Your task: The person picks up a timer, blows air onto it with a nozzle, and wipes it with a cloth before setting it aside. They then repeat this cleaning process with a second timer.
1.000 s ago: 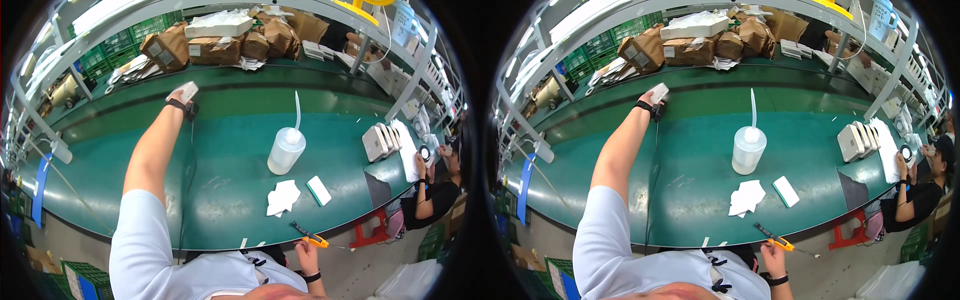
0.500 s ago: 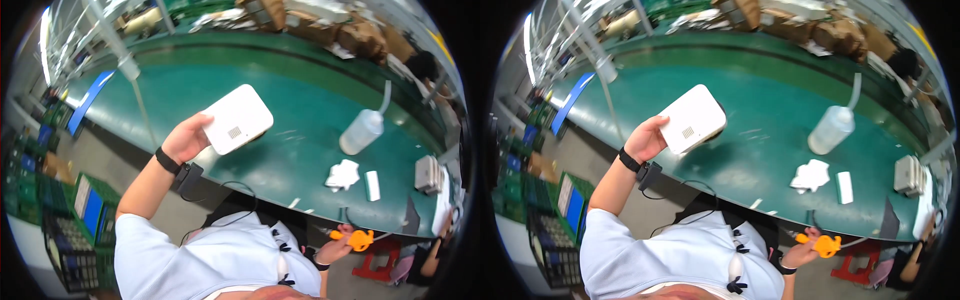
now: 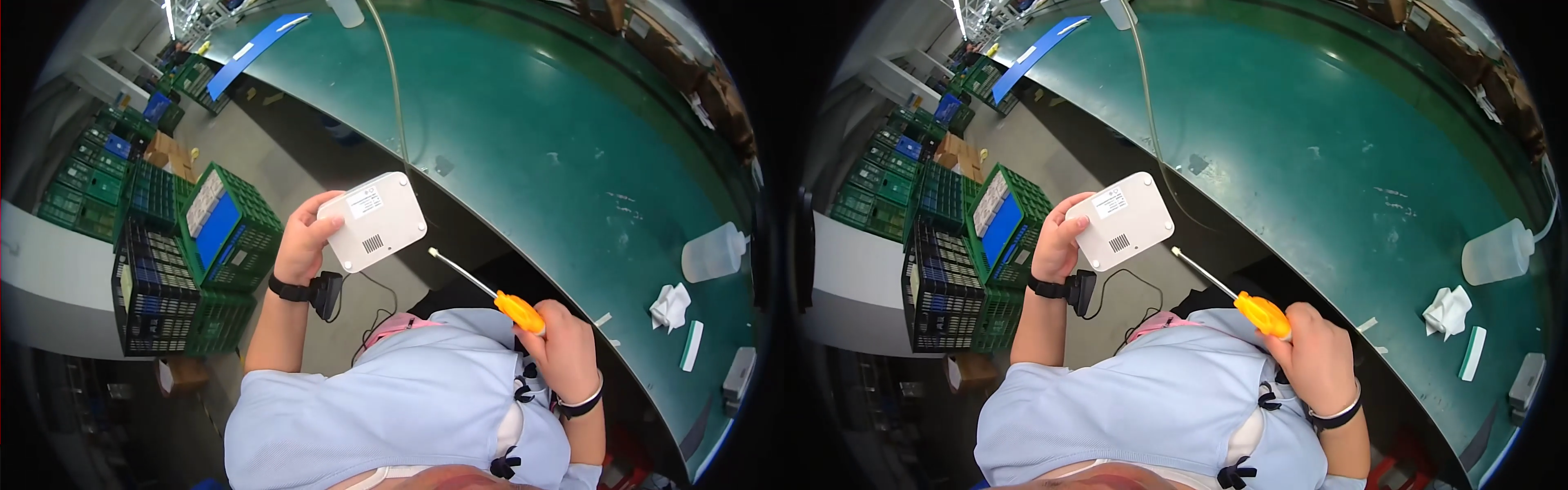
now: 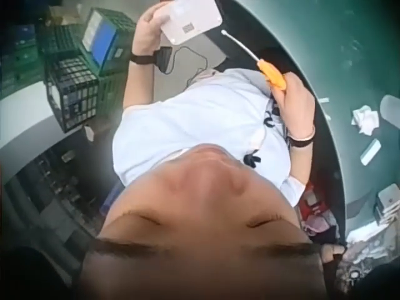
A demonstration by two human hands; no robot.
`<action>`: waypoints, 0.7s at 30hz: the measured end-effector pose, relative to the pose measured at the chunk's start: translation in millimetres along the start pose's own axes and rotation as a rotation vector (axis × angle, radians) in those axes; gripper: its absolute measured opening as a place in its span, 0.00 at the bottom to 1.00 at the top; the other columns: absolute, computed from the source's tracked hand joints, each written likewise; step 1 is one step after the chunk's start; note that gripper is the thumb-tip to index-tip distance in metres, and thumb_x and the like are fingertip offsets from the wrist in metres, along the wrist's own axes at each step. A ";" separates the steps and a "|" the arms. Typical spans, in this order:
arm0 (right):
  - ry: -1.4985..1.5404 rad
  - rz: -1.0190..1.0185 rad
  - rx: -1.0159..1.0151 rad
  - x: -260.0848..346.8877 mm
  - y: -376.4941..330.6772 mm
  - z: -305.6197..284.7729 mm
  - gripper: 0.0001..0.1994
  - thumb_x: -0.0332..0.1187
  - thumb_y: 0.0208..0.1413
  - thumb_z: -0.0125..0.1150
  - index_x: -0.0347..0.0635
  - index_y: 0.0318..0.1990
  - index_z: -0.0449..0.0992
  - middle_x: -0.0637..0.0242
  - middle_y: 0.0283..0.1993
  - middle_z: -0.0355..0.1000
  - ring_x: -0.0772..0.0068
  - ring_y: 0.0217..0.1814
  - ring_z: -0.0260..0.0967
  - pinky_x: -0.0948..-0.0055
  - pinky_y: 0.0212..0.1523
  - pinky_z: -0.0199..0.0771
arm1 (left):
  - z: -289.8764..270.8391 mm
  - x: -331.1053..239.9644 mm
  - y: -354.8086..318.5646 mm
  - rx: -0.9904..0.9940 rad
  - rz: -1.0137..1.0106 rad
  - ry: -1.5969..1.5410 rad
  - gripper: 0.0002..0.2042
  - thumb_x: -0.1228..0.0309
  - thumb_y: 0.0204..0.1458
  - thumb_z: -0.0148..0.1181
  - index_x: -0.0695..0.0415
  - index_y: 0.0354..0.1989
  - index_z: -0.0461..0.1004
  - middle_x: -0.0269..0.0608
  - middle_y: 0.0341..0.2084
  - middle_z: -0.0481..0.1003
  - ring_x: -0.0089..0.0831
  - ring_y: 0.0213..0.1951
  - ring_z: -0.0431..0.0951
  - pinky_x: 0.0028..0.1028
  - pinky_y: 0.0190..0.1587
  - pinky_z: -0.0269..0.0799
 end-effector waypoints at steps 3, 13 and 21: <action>-0.158 0.065 0.026 5.2 14.8 10.4 0.17 0.37 0.52 0.71 0.37 0.31 0.67 0.54 0.30 0.71 0.47 0.29 0.71 0.57 0.28 0.70 | -19.2 6.7 -3.3 -0.040 -0.007 0.071 0.26 0.73 0.51 0.68 0.65 0.59 0.71 0.42 0.49 0.78 0.29 0.49 0.79 0.29 0.55 0.73; -0.167 0.035 0.007 20.8 39.4 16.4 0.17 0.39 0.52 0.71 0.38 0.31 0.68 0.54 0.27 0.70 0.47 0.27 0.71 0.57 0.28 0.70 | -41.4 11.8 9.6 -0.112 -0.036 0.347 0.25 0.75 0.49 0.70 0.63 0.57 0.72 0.40 0.46 0.79 0.27 0.48 0.79 0.26 0.53 0.73; -0.051 -0.067 0.191 26.6 42.3 30.6 0.18 0.41 0.51 0.72 0.38 0.30 0.68 0.55 0.27 0.69 0.48 0.27 0.71 0.57 0.27 0.69 | -42.4 18.7 6.9 -0.095 -0.039 0.387 0.26 0.72 0.44 0.72 0.60 0.54 0.74 0.39 0.42 0.80 0.26 0.40 0.78 0.25 0.47 0.74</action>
Point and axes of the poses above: each hand's wrist, its own y-axis towards the middle knuckle, its own z-axis out of the palm, x = y × z, the point moved 8 cm from there along y, towards the middle knuckle
